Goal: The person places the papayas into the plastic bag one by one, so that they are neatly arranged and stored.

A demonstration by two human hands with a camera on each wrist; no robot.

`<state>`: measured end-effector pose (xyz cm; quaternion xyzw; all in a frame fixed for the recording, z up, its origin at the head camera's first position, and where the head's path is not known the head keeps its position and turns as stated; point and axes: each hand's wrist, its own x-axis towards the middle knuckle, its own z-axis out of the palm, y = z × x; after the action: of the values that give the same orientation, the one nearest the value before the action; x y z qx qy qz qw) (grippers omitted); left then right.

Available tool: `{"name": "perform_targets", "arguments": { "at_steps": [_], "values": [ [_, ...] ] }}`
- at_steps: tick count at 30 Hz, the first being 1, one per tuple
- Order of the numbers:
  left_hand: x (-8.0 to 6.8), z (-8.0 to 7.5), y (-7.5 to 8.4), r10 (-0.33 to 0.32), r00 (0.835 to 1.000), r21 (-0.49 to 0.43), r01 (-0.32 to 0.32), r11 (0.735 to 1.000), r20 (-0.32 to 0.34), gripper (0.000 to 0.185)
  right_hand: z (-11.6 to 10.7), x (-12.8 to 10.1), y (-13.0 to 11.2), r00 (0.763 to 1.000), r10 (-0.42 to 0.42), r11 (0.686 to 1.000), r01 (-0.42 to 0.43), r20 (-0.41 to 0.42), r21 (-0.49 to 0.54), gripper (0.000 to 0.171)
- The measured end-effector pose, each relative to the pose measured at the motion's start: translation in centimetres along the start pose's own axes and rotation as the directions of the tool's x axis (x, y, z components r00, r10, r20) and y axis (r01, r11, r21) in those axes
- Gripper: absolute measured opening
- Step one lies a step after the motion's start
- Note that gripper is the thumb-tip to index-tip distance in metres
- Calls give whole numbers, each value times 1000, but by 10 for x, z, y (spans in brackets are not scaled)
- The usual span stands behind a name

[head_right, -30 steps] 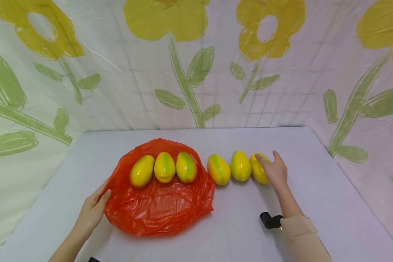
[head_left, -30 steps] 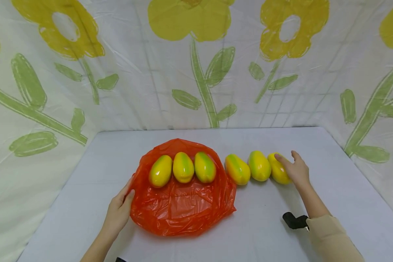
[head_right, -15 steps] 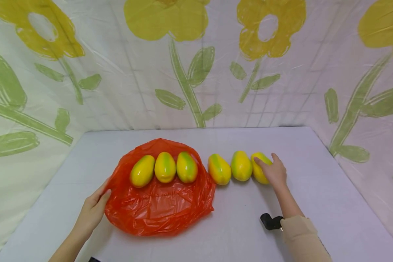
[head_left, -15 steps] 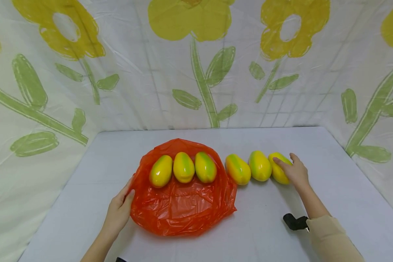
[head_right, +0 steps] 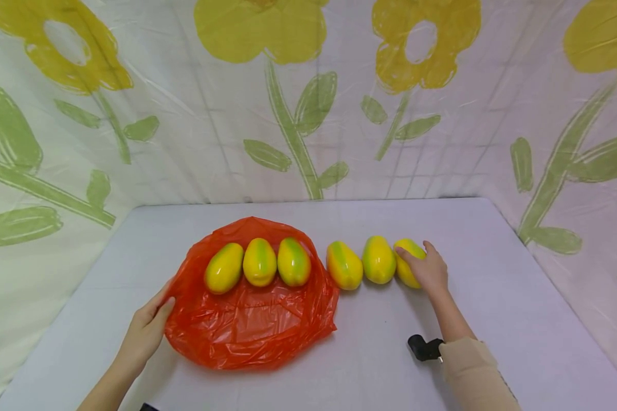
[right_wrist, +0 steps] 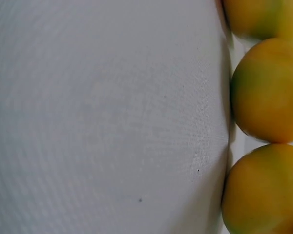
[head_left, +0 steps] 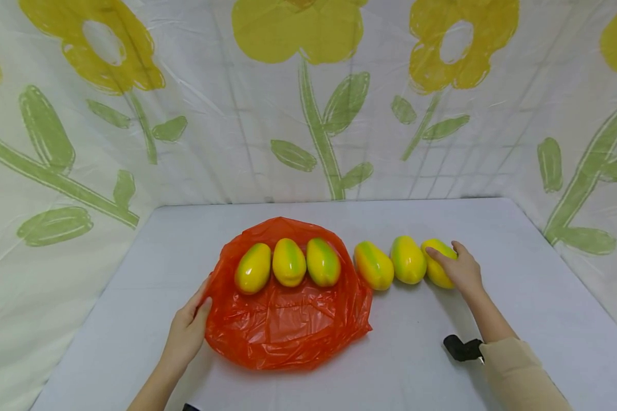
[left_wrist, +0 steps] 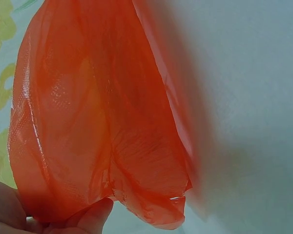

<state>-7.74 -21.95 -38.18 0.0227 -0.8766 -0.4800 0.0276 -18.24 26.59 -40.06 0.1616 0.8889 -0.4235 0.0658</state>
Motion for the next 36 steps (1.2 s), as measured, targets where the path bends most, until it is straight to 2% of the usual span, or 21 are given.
{"name": "perform_targets", "arguments": {
  "at_steps": [5,9,20,36],
  "values": [
    [1,-1,2,-31,999,0,31,1000,13,48,1,1,2,1000,7,1000,-7,-3,7,100],
    [0,-1,2,-19,1000,-5,19,1000,7,48,3,3,4,999,7,1000,-7,-32,6,106],
    [1,-1,1,-25,1000,-6,25,1000,16,49,1,0,-1,1000,21,999,-20,11,-48,92],
    [0,-2,0,-22,1000,-6,22,1000,11,48,2,-1,2,996,66,998,-67,-52,-12,87]
  ]
}}
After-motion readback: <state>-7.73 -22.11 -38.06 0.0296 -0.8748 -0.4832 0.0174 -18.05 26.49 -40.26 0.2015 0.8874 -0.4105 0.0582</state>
